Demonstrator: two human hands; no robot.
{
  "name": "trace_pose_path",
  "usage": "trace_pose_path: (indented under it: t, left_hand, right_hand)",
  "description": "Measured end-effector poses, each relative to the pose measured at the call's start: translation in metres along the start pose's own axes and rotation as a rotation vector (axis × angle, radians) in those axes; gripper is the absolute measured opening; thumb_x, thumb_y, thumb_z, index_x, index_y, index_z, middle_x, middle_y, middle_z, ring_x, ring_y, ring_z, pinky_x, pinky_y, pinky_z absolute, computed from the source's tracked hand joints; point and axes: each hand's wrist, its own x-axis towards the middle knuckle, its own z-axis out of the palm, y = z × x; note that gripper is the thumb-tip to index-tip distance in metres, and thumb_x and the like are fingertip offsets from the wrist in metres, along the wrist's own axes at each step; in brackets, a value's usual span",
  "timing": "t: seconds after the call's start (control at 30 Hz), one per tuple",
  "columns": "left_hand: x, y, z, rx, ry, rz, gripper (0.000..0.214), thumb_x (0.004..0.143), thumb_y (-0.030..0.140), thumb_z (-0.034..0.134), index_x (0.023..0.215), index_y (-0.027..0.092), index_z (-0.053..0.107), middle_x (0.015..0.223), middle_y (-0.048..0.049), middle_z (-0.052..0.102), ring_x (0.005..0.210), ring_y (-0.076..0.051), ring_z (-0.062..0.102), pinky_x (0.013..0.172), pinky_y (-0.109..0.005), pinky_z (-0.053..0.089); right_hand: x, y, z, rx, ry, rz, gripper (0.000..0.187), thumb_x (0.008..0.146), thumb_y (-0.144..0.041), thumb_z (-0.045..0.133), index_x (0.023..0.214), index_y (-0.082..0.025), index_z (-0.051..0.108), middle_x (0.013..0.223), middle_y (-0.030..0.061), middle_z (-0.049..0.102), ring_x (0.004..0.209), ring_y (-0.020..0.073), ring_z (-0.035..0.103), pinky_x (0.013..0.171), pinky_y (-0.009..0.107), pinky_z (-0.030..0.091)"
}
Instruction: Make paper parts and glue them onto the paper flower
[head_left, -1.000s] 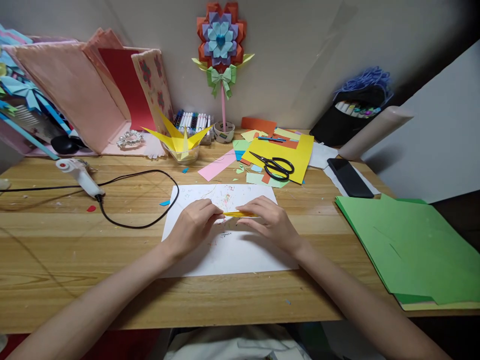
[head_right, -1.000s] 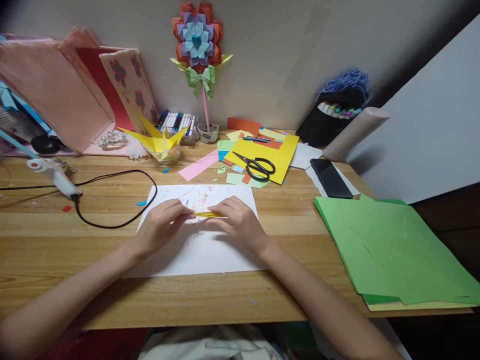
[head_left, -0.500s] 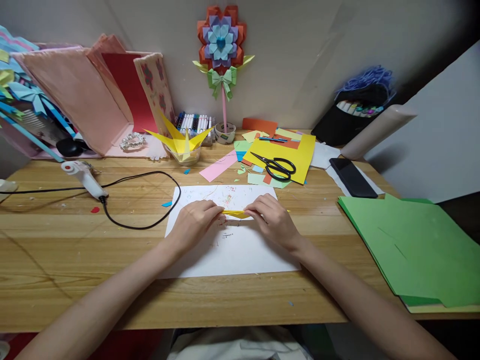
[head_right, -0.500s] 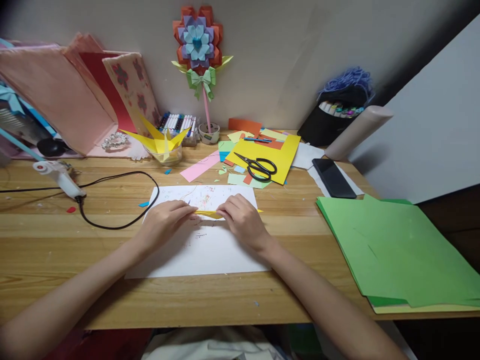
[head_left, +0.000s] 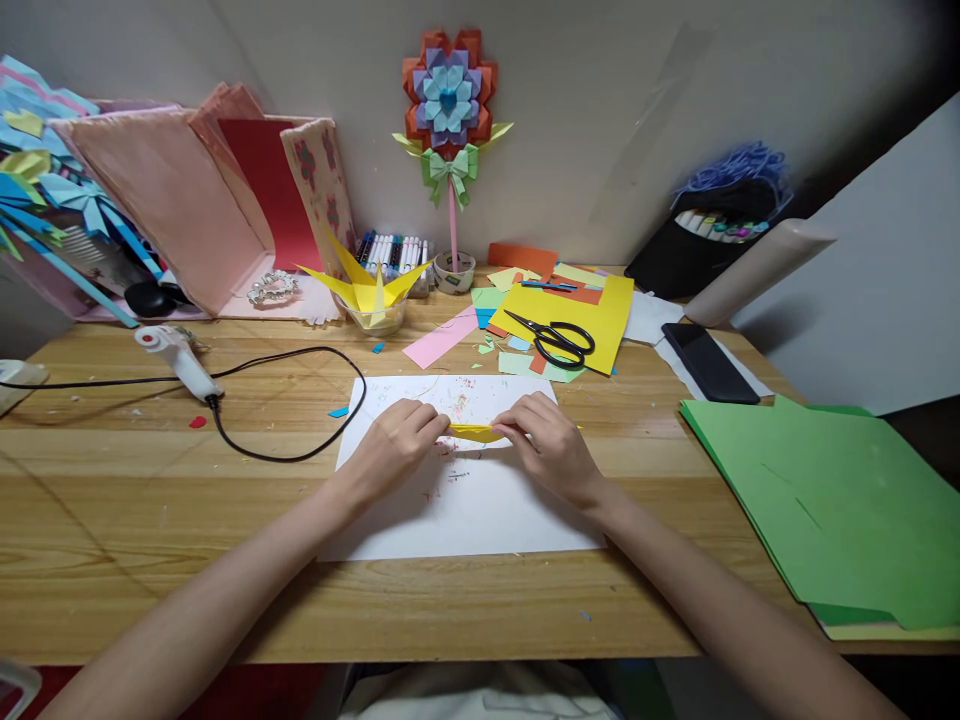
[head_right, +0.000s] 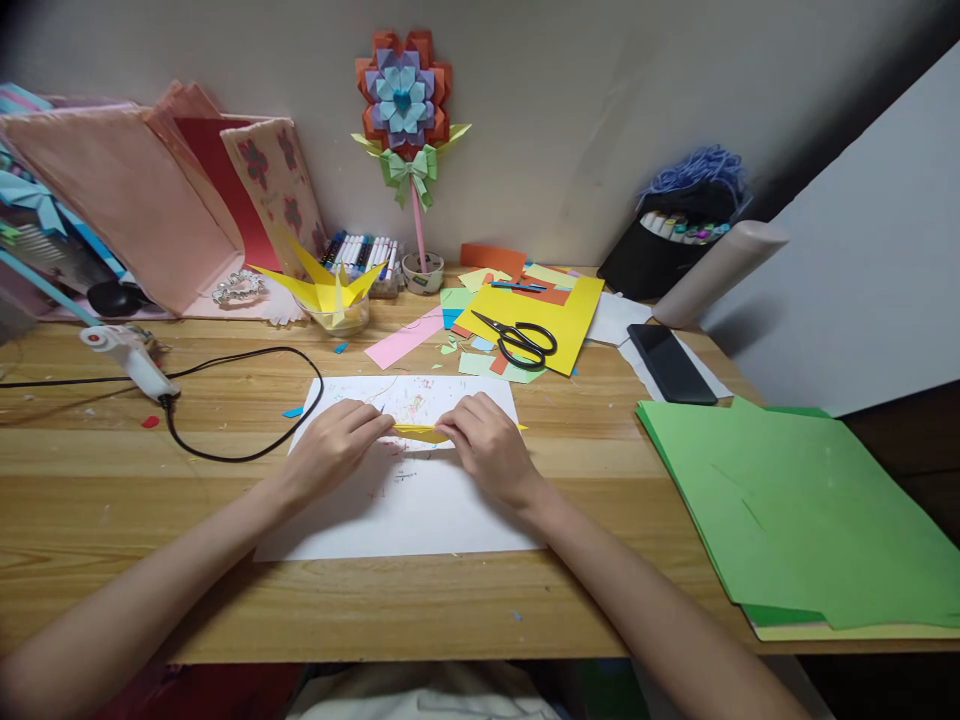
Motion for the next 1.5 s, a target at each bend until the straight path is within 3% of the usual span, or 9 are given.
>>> trace_pose_path:
  t: [0.27,0.47,0.8,1.03,1.27,1.5]
  left_hand:
    - [0.0,-0.008,0.0,-0.101,-0.005,-0.106,0.021,0.089,0.027,0.043,0.082,0.014,0.058,0.074,-0.004,0.058,0.068,-0.015,0.049,0.062,-0.026,0.036]
    - [0.001,-0.01,0.0,-0.19,-0.033,-0.154,0.02,0.089,0.023,0.043,0.084,0.014,0.06,0.076,-0.0051,0.06,0.069,-0.015,0.052,0.063,-0.026,0.039]
    - [0.001,-0.014,-0.003,-0.266,0.063,-0.161,0.02,0.087,0.028,0.048,0.079,0.015,0.059,0.07,-0.003,0.059,0.066,-0.013,0.053,0.061,-0.024,0.04]
    - [0.001,-0.02,-0.004,-0.323,0.048,-0.207,0.016,0.088,0.022,0.046,0.083,0.015,0.06,0.075,-0.0039,0.061,0.069,-0.013,0.055,0.062,-0.024,0.042]
    - [-0.001,-0.018,-0.005,-0.218,0.08,-0.172,0.016,0.086,0.019,0.047,0.08,0.015,0.061,0.072,-0.0049,0.063,0.069,-0.015,0.055,0.063,-0.026,0.041]
    - [0.0,-0.021,-0.006,-0.44,0.058,-0.28,0.009,0.081,0.016,0.056,0.082,0.016,0.065,0.074,-0.0031,0.065,0.066,-0.012,0.058,0.059,-0.022,0.042]
  right_hand:
    - [0.001,0.005,-0.002,-0.078,0.034,-0.046,0.011,0.086,-0.015,0.05,0.077,-0.016,0.055,0.071,0.0054,0.059,0.068,0.0172,0.047,0.062,0.03,0.038]
    - [0.001,0.008,-0.004,-0.106,0.035,-0.061,0.012,0.087,-0.015,0.049,0.077,-0.017,0.055,0.071,0.0054,0.059,0.068,0.0174,0.047,0.063,0.031,0.039]
    - [0.003,0.009,-0.009,-0.106,0.061,-0.082,0.011,0.087,-0.016,0.049,0.078,-0.017,0.056,0.069,0.0055,0.059,0.068,0.0173,0.046,0.063,0.031,0.038]
    - [0.001,0.013,-0.011,-0.112,0.096,-0.08,0.01,0.086,-0.015,0.05,0.079,-0.017,0.057,0.07,0.006,0.059,0.068,0.018,0.048,0.063,0.031,0.039]
    - [0.002,0.013,-0.011,-0.153,0.11,-0.101,0.01,0.086,-0.016,0.05,0.079,-0.019,0.057,0.07,0.0057,0.059,0.067,0.0183,0.048,0.063,0.032,0.039]
    - [-0.002,0.016,-0.009,-0.233,0.114,-0.191,0.003,0.083,-0.014,0.055,0.082,-0.016,0.057,0.07,0.0067,0.06,0.069,0.0185,0.048,0.063,0.031,0.04]
